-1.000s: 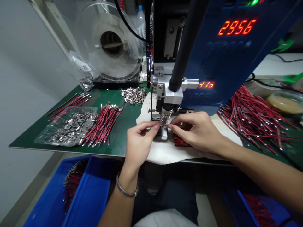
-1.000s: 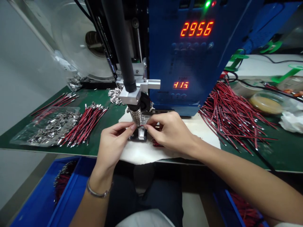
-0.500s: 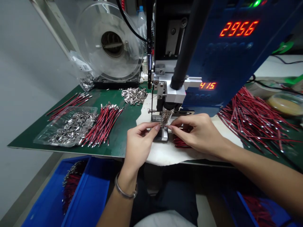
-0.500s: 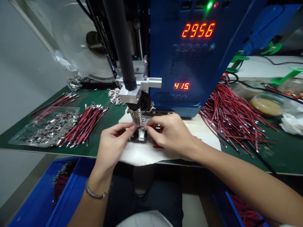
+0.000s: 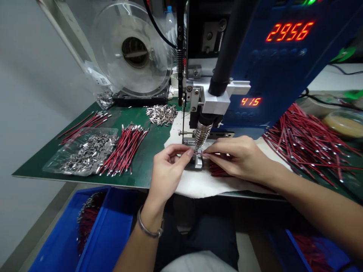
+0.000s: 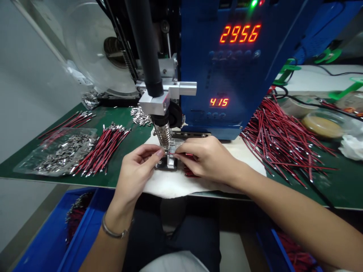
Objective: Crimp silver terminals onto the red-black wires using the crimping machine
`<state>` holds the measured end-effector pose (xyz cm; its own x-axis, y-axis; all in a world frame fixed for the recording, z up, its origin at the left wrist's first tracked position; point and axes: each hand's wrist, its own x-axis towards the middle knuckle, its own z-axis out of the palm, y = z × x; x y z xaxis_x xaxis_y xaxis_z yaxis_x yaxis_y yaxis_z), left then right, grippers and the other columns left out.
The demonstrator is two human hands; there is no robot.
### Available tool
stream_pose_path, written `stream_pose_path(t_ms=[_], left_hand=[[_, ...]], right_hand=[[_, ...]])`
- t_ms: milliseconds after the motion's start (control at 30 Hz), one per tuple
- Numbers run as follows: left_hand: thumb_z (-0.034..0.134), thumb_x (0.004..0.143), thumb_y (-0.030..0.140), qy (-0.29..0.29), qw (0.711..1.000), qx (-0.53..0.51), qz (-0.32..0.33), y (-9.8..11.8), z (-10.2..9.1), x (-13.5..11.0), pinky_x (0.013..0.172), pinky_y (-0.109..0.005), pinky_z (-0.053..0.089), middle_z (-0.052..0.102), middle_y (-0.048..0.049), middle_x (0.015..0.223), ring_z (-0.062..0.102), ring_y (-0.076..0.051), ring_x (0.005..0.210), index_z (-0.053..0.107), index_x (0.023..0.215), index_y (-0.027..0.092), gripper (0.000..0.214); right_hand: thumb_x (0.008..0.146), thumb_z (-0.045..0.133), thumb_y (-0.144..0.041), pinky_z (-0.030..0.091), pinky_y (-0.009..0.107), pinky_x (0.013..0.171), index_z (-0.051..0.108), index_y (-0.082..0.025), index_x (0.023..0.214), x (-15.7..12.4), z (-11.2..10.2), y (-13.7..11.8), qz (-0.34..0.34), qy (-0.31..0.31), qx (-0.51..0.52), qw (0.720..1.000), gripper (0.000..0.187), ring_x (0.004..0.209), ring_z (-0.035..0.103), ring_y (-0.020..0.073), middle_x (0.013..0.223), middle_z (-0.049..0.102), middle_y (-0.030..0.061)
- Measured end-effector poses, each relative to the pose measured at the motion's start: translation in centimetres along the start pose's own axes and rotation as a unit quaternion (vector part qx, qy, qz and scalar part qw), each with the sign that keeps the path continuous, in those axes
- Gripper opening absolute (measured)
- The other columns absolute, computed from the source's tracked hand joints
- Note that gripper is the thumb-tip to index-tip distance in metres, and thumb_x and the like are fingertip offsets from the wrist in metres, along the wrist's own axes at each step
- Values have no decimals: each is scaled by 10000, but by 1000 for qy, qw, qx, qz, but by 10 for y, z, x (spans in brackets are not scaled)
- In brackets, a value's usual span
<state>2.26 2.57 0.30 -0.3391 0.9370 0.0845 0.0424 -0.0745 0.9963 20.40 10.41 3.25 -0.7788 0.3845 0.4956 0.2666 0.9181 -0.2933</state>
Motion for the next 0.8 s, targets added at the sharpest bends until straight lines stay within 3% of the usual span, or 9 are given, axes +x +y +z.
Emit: stream_pose_path(t_ms=[467,800], left_hand=[[691,773,353,-9,999,34,9,0,-1,-2,595,-230,419,682,-32,749,564,-127,656,729,834,172,195],[699,762,338,-5,1000,28,13,-1,0,0,621,-244,456,704,-53,796,611,-156,716,732,829,168,185]], right_hand=[[848,541,-101,495,244,664,675,-173,892,5,1,-1,8,13,31,999,159,714,656,139,816,728,44],[872,508,-140,483,240,622,669,-186,901,1,-2,3,-7,-19,35,999,170,686,644,136,803,715,52]])
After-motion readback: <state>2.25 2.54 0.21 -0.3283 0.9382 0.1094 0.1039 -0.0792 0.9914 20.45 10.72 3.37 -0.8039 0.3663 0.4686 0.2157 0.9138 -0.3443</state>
